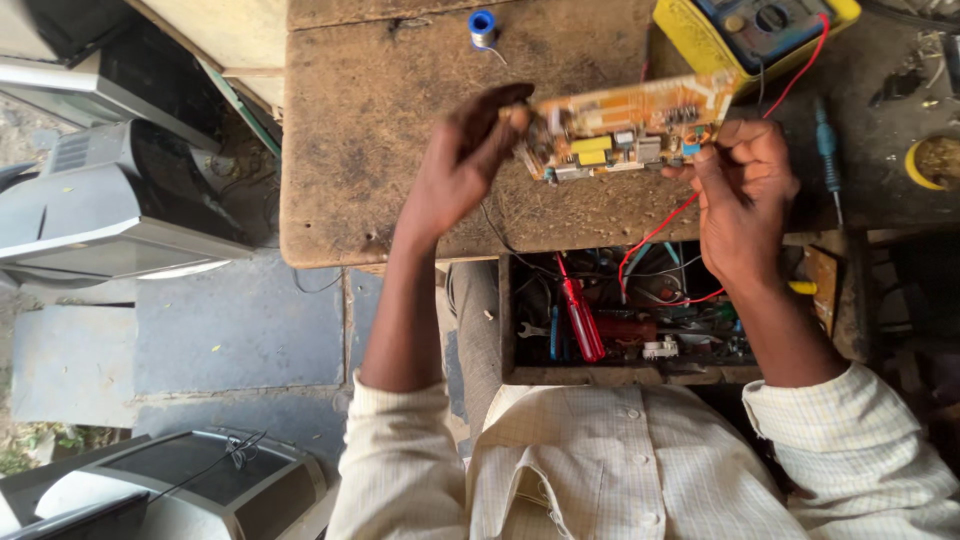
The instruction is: The person tests a circuit board using a multimeter. They hold the board and use the multimeter probes to check various points on the board, flipping it over to access different sides.
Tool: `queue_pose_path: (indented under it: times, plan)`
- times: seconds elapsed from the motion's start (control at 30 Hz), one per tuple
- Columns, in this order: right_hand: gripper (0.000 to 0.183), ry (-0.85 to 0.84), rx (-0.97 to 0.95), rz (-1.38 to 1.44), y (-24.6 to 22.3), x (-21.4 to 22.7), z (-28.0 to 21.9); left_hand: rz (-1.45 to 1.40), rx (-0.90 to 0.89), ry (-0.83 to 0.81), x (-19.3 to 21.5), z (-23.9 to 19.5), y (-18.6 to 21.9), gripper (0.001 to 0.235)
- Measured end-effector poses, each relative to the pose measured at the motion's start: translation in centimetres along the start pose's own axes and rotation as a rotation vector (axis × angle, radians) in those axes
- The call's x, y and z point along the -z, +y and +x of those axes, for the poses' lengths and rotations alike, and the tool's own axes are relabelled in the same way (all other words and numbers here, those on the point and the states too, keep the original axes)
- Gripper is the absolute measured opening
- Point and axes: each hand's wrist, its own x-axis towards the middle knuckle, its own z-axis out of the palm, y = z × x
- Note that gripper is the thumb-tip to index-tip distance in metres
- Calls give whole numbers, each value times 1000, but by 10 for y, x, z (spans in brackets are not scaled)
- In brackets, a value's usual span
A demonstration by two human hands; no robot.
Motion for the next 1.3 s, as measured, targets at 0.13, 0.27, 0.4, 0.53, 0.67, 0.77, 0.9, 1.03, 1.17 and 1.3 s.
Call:
queue_pose_path:
  times: [0.13, 0.27, 0.4, 0.53, 0.67, 0.77, 0.9, 1.03, 1.17, 1.3]
  plan:
    - [11, -67, 81, -195, 5, 1, 0, -104, -177, 2, 0, -32, 12, 39]
    - [10, -93, 169, -390, 2, -3, -3, -2, -188, 188, -10, -38, 5, 24]
    - [5, -65, 231, -779, 0, -8, -4, -8, -320, 347, -18, -32, -13, 19]
    - [7, -89, 313, -790, -2, -11, 3, -23, -257, 433, -21, -36, -23, 19]
    - [3, -76, 27, -711, 3, -7, 7, -71, -7, 479, -25, -41, -29, 24]
    - [11, -85, 477, -1033, 3, -6, 14, -111, -378, 436, -25, -31, -25, 20]
    - [12, -90, 355, -885, 2, -4, 3, 47, -342, 487, -26, -37, -23, 21]
    - [9, -112, 389, -947, 1, 2, 8, 17, -331, 506, -31, -34, -30, 21]
    - [12, -154, 311, -963, 8, 4, 24, -134, -277, 517, -31, -19, -44, 19]
    - [12, -154, 360, -1013, 13, 7, 21, -110, -242, 526, -28, -17, -57, 20]
